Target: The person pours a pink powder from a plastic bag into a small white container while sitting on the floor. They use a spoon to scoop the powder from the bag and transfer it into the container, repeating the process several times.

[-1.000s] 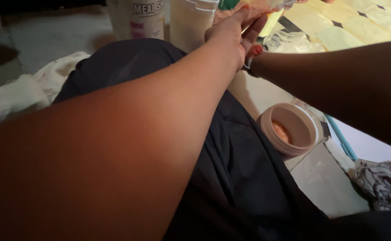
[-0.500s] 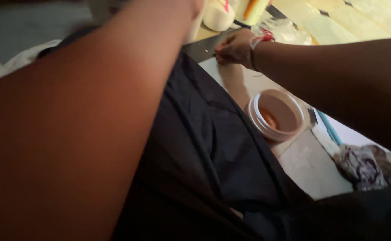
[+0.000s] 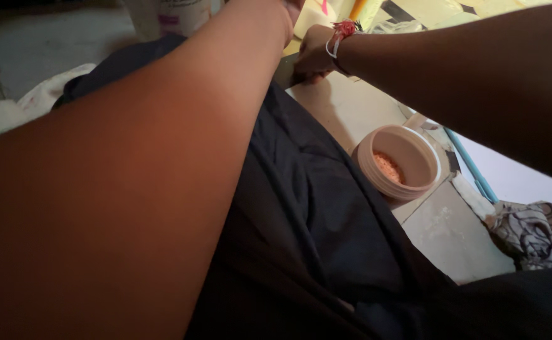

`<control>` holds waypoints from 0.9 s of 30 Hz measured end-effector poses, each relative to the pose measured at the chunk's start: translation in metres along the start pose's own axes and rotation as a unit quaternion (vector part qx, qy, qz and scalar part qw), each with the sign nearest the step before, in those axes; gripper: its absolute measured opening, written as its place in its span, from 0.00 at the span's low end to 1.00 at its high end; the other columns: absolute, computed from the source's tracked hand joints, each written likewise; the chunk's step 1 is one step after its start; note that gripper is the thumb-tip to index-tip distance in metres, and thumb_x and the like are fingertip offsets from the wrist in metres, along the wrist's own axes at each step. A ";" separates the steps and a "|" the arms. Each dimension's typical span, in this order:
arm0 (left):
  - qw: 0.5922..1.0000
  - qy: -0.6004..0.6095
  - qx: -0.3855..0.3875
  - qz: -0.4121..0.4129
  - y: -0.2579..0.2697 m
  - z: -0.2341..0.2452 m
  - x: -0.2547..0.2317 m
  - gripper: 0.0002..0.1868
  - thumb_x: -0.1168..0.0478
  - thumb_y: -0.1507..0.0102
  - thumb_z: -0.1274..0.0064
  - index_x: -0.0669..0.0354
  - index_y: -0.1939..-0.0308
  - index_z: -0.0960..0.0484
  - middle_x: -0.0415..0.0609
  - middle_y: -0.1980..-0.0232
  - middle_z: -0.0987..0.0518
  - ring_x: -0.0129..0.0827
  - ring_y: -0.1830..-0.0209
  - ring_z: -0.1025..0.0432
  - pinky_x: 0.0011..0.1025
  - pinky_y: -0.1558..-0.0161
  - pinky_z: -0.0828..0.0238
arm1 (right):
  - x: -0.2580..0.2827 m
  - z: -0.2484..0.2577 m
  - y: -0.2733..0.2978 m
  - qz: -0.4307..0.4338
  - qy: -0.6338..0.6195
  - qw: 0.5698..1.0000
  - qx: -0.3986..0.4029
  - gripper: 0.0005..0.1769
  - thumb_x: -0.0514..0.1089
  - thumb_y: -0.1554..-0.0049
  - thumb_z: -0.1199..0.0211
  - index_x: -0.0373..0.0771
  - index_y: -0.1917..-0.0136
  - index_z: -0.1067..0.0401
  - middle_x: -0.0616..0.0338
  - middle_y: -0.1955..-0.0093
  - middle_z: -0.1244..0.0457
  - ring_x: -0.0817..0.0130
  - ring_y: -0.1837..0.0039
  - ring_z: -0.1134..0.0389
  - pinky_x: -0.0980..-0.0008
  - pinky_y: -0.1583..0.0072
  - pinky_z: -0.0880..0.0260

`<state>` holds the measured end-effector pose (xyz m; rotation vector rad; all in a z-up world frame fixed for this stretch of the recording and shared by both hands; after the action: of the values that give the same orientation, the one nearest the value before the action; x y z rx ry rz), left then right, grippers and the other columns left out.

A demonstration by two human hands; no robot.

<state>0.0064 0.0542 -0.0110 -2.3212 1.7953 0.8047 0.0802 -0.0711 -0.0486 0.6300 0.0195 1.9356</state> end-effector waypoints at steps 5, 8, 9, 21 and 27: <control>0.999 -0.033 -0.009 -0.001 -0.002 -0.015 -0.009 0.08 0.64 0.38 0.42 0.59 0.56 0.22 0.52 0.57 0.17 0.41 0.64 0.18 0.30 0.72 0.22 | 0.008 0.031 0.069 0.005 -0.071 0.997 -0.003 0.15 0.47 0.44 0.34 0.31 0.54 0.24 0.56 0.59 0.32 0.69 0.60 0.32 0.69 0.56 0.28; 0.998 -0.059 -0.011 0.013 0.006 -0.024 -0.006 0.08 0.63 0.38 0.42 0.59 0.57 0.21 0.51 0.57 0.16 0.40 0.64 0.18 0.30 0.73 0.23 | 0.014 0.071 0.161 0.033 -0.052 0.996 -0.069 0.19 0.53 0.44 0.37 0.34 0.52 0.23 0.60 0.55 0.30 0.72 0.52 0.30 0.70 0.50 0.29; 0.997 -0.073 -0.009 0.022 0.010 -0.025 0.000 0.08 0.63 0.38 0.42 0.58 0.57 0.21 0.51 0.57 0.16 0.40 0.64 0.18 0.29 0.74 0.23 | 0.014 0.081 0.196 0.028 -0.052 0.994 -0.091 0.18 0.52 0.44 0.37 0.35 0.50 0.22 0.61 0.55 0.30 0.72 0.52 0.30 0.70 0.51 0.29; 0.941 -0.260 0.111 0.187 0.055 -0.005 0.056 0.11 0.50 0.34 0.41 0.47 0.56 0.23 0.41 0.65 0.20 0.30 0.69 0.26 0.26 0.73 0.25 | -0.034 0.050 0.340 -0.047 -0.184 0.976 -0.108 0.14 0.47 0.44 0.32 0.32 0.53 0.22 0.60 0.61 0.33 0.72 0.61 0.38 0.70 0.58 0.36; 0.928 -0.321 0.129 0.141 0.111 0.001 0.039 0.08 0.58 0.37 0.41 0.43 0.56 0.22 0.38 0.64 0.20 0.26 0.68 0.23 0.28 0.73 0.28 | -0.059 0.055 0.337 -0.082 -0.465 0.874 -0.112 0.16 0.52 0.41 0.37 0.38 0.51 0.24 0.64 0.57 0.35 0.74 0.56 0.36 0.72 0.53 0.34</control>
<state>-0.0899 -0.0124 -0.0034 -1.4161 1.7880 1.1182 -0.1624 -0.2874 0.0715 1.2905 -0.7227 1.2806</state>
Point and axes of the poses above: each hand's wrist, its own y-axis away from the middle knuckle, its own z-axis out of the back of the hand, x = y × z, the point moved 3 cm from there along -y, towards the middle knuckle
